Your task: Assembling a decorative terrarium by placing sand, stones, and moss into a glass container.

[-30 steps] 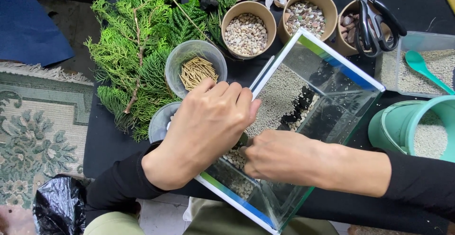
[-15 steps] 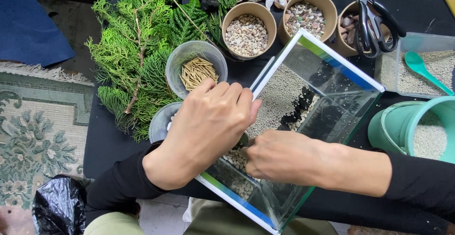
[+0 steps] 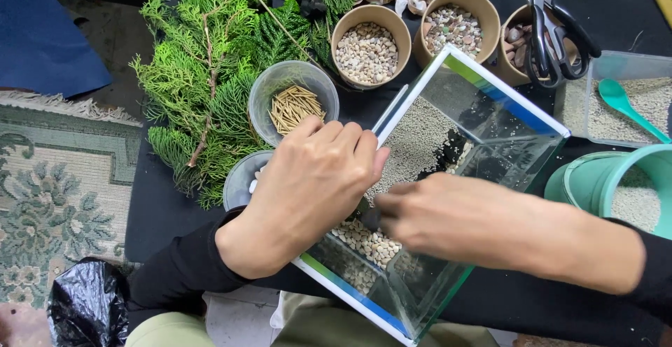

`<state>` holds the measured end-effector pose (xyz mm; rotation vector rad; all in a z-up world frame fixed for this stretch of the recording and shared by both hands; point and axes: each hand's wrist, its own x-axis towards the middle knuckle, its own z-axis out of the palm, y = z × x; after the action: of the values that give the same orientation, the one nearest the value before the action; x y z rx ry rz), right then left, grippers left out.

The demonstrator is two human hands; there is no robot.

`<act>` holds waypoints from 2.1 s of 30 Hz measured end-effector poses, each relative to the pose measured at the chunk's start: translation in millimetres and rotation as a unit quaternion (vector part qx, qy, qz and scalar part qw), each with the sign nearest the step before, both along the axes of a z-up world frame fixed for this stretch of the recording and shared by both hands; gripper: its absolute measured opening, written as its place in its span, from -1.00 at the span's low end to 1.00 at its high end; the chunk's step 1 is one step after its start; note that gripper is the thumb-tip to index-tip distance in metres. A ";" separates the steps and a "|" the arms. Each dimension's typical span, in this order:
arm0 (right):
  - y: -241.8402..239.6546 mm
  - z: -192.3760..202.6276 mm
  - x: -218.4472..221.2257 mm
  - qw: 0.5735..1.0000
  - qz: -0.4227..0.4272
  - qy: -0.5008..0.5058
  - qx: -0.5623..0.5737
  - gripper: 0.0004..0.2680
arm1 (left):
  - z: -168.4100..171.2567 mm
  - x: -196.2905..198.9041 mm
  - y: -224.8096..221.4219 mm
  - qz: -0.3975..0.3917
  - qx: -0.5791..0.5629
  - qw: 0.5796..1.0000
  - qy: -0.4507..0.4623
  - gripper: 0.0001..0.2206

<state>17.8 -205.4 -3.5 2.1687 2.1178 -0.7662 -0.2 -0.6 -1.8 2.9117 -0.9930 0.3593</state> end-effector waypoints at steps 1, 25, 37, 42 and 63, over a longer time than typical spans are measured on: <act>-6.1 5.4 3.6 0.999 -0.031 0.017 0.005 -0.92 | 0.5 0.0 0.2 -0.001 0.004 1.000 0.007 -0.75; -10.0 46.1 161.5 0.933 -0.269 -0.215 0.108 -0.82 | 5.7 8.1 7.0 -0.021 -0.020 0.999 0.020 -0.64; 45.7 -15.4 211.5 0.953 -0.256 -0.154 -0.054 -0.86 | 3.5 9.6 5.1 -0.008 -0.041 0.998 0.051 -0.67; 45.8 -28.1 214.8 0.960 -0.228 -0.158 -0.031 -0.88 | 2.7 9.9 3.3 -0.001 -0.046 0.997 0.055 -0.68; 53.5 -32.9 207.0 0.965 -0.221 -0.138 -0.017 -0.87 | 1.1 10.3 3.2 0.001 -0.039 0.997 0.059 -0.69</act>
<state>224.8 -151.9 -36.4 2.5849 1.5014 -0.4660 10.1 2.5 -0.7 2.8279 -0.9363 0.2175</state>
